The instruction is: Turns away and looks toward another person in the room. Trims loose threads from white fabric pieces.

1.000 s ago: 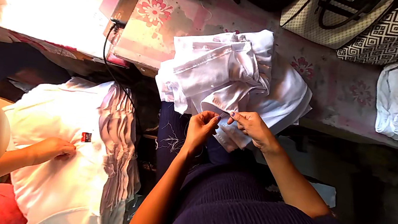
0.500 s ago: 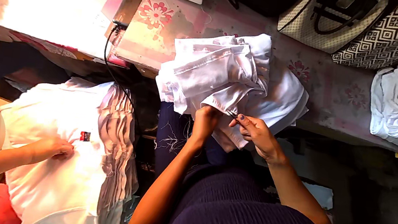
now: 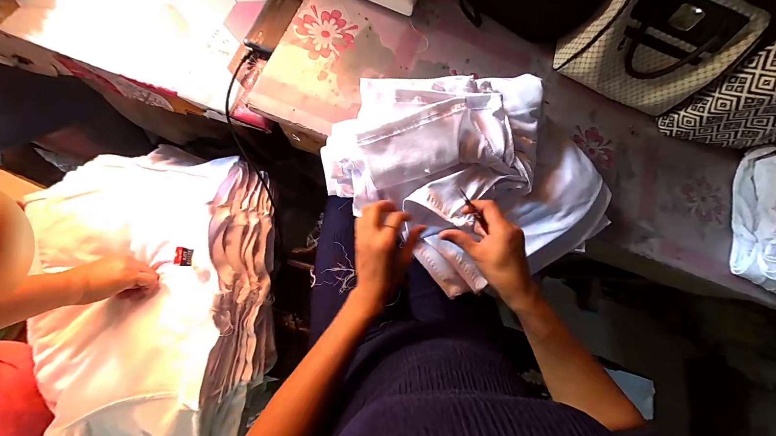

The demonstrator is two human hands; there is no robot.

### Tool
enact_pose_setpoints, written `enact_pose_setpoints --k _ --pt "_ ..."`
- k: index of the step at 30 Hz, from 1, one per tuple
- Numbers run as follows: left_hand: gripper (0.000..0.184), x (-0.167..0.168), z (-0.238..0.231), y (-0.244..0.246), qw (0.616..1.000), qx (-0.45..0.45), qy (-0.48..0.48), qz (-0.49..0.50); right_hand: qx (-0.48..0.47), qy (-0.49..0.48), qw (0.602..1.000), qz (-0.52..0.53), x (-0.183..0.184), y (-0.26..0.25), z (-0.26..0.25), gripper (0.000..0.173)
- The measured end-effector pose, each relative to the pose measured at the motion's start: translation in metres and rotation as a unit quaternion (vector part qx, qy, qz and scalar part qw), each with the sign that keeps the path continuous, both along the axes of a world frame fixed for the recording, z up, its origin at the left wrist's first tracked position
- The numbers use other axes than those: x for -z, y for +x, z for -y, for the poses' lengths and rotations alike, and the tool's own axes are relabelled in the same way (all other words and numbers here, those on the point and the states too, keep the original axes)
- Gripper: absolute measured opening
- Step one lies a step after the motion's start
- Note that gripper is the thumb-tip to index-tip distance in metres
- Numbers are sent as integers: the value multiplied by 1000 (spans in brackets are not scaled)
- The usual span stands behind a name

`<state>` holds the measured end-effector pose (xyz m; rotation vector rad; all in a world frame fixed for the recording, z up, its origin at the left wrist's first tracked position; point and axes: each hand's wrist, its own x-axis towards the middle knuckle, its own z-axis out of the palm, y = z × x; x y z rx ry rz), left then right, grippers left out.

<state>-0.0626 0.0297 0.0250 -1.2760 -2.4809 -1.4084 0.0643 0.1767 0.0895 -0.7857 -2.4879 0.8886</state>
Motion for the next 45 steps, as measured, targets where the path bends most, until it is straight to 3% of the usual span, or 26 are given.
enact_pose_setpoints --k 2,5,6,8,10,12,16,19,21,23,26,29,31,34,38,42,45 --pt "29 21 -20 19 994 32 25 -99 11 166 985 42 18 -11 -3 45" --pt "36 37 -13 7 993 26 -13 -115 36 228 973 16 15 -9 -27 30" --pt "34 33 -4 -1 994 25 -20 -107 39 189 981 11 3 -6 -35 30" --pt "26 10 12 -22 993 64 -34 -93 26 11 999 35 -34 -9 -48 30" --pt "14 -24 17 -47 992 103 -11 -74 -12 -177 983 42 -68 -31 -58 23" --pt "12 -61 15 -78 995 80 48 -27 -17 -293 956 -7 -87 -69 -71 27" --pt "30 -104 -8 -108 995 -50 84 -32 15 -366 922 -126 -55 -156 -106 24" --pt "17 -84 -37 -55 987 32 126 -91 58 -335 930 -137 -15 -184 -117 28" --pt "22 -42 -46 -17 986 121 15 -114 48 -312 930 -189 -9 -179 -113 29" --pt "30 -7 -44 0 974 159 -139 -80 20 -264 935 -237 -12 -152 -103 32" --pt "19 20 -37 -3 977 104 -136 -126 -21 -124 974 -188 -20 -79 -75 31" --pt "20 14 -33 -8 981 102 -133 -98 -88 -10 994 -65 5 -18 -57 24" --pt "24 5 -35 -12 978 122 -153 -66 -99 92 990 31 32 4 -49 37" --pt "40 1 -36 -9 967 154 -196 -51 -52 190 980 31 58 16 -51 16" --pt "22 8 -37 -8 971 128 -171 -105 -41 170 983 -58 41 7 -55 15" --pt "31 -3 -33 -13 951 168 -247 -82 -104 128 977 135 33 9 -55 27" --pt "27 -6 -34 -18 950 172 -244 -94 -70 146 984 73 55 15 -59 16"
